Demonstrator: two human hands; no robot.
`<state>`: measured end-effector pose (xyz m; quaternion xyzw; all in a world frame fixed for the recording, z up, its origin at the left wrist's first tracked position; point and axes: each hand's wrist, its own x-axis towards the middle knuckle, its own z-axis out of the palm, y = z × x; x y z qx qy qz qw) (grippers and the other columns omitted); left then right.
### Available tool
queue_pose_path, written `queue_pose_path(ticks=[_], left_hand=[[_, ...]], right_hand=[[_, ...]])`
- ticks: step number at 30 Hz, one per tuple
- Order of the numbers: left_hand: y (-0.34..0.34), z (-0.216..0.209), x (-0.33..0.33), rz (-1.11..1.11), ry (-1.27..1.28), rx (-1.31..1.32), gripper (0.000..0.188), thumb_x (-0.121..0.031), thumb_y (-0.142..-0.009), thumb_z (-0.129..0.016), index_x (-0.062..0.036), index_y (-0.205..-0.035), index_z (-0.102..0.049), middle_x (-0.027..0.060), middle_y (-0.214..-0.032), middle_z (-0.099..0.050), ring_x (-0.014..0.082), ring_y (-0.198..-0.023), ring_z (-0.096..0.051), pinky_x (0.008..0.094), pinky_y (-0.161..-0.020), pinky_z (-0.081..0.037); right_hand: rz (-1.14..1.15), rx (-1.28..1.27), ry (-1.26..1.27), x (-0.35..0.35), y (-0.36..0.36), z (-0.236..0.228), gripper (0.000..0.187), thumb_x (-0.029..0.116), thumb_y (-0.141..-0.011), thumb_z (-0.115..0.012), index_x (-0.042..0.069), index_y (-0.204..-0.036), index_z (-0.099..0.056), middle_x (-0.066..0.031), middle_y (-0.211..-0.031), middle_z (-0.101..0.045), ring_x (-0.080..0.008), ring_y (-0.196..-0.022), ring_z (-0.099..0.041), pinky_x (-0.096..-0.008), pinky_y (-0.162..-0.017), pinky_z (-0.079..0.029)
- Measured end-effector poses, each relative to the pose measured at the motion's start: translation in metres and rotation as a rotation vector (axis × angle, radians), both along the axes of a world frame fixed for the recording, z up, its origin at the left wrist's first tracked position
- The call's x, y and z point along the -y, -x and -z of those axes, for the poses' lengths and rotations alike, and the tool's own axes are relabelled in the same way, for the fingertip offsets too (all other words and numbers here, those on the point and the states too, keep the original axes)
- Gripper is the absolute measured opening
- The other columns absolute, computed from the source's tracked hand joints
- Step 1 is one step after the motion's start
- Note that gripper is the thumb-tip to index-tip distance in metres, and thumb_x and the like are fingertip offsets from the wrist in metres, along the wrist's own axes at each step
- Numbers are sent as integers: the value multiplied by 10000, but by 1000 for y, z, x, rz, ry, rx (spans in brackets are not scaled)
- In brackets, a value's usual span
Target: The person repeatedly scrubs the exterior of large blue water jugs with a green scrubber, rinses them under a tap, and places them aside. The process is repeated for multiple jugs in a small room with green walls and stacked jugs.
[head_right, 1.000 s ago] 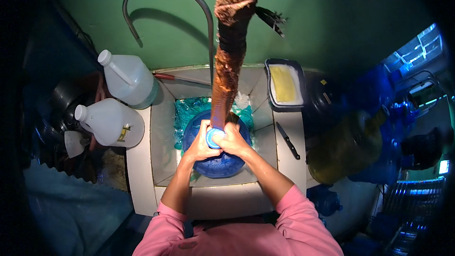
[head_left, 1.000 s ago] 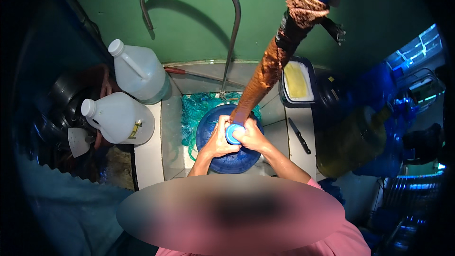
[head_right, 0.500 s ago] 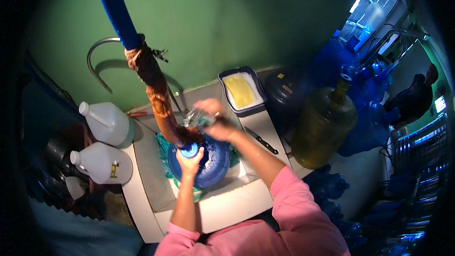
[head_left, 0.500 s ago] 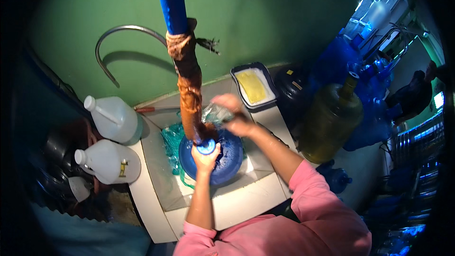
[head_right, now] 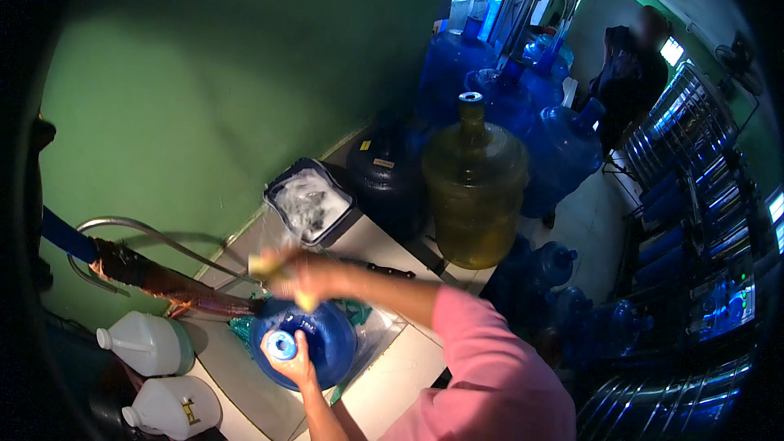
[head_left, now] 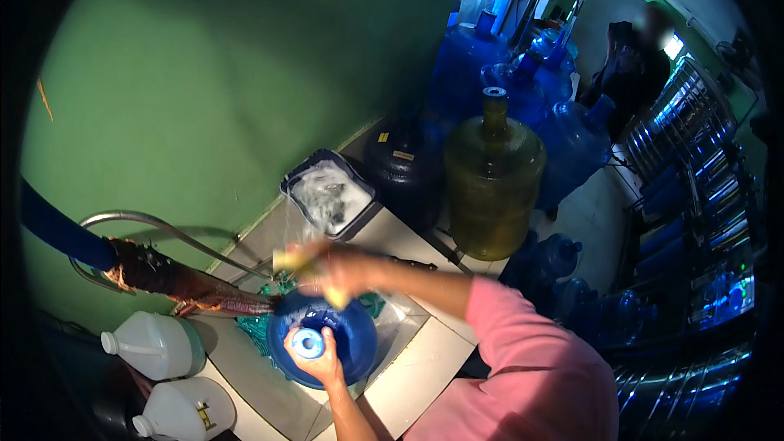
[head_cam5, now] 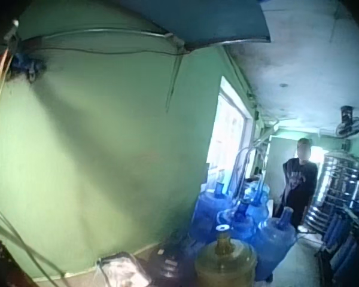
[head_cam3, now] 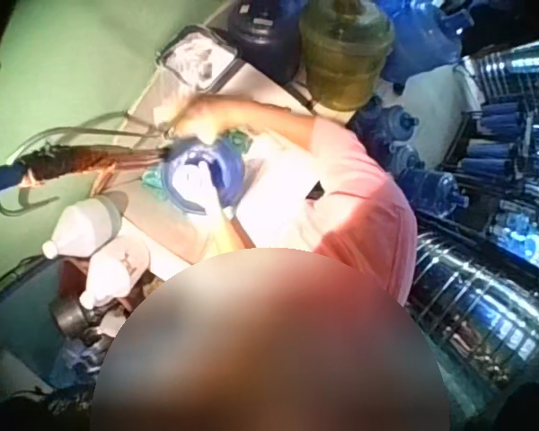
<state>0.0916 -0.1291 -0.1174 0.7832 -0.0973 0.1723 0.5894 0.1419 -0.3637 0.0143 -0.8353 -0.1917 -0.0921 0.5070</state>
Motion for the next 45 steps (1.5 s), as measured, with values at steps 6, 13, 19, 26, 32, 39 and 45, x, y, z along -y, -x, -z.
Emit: queue_pose_path(ticks=[6, 13, 19, 26, 32, 39, 45], left_hand=[[-31, -24, 4, 405, 25, -255, 433, -291, -820, -752, -28, -1141, -627, 131, -1093, -649, 293, -1015, -640, 416, -898, -514], [12, 10, -22, 182, -235, 8, 461, -343, -710, -860, -88, -1046, -674, 119, -1036, -681, 335, -1000, -645, 440, -930, -498], [-46, -10, -56, 986, -46, -305, 479, -287, -640, -886, -100, -1026, -672, 95, -995, -689, 327, -948, -658, 418, -880, -519], [-13, -62, -36, -34, 176, 104, 515, -192, -678, -887, -36, -1094, -627, 155, -1022, -678, 328, -935, -675, 420, -848, -534], [-49, -33, -62, 503, 259, -315, 502, -174, -661, -895, -9, -1068, -652, 157, -998, -692, 269, -908, -691, 374, -864, -538], [-45, -49, -76, 509, 143, -112, 596, -128, -562, -944, -49, -1055, -620, 134, -1039, -666, 285, -983, -655, 409, -891, -515], [-53, -48, -57, -85, 245, -42, 617, -142, -566, -927, -40, -1090, -618, 146, -1015, -643, 326, -955, -638, 431, -910, -500]], right_hand=[[28, 462, 341, -102, 53, 26, 426, 287, -840, -616, 119, -1230, -653, -157, -1241, -602, -362, -1189, -548, -456, -869, -469], [2, -70, 498, -56, 31, 72, 379, 293, -886, -608, 100, -1209, -654, -131, -1061, -666, -333, -984, -630, -454, -887, -492], [1, -747, 88, -54, -15, 160, 449, 325, -918, -636, 41, -1264, -607, -184, -1305, -617, -315, -1200, -574, -436, -1049, -417], [-55, -14, 360, -74, 27, 123, 533, 339, -991, -547, 17, -1411, -490, -159, -1374, -574, -269, -1253, -557, -414, -1075, -428], [158, -989, -520, -69, 17, 187, 516, 306, -1015, -509, -5, -1427, -495, -151, -1387, -588, -271, -1248, -589, -422, -1086, -449], [152, -1327, -903, -43, 7, 254, 493, 400, -1008, -547, -1, -1286, -616, -151, -1261, -666, -245, -1090, -673, -409, -978, -538], [188, -1596, -908, -76, 12, 348, 511, 433, -1028, -480, 29, -1314, -607, -147, -1285, -657, -272, -1121, -656, -426, -998, -525]])
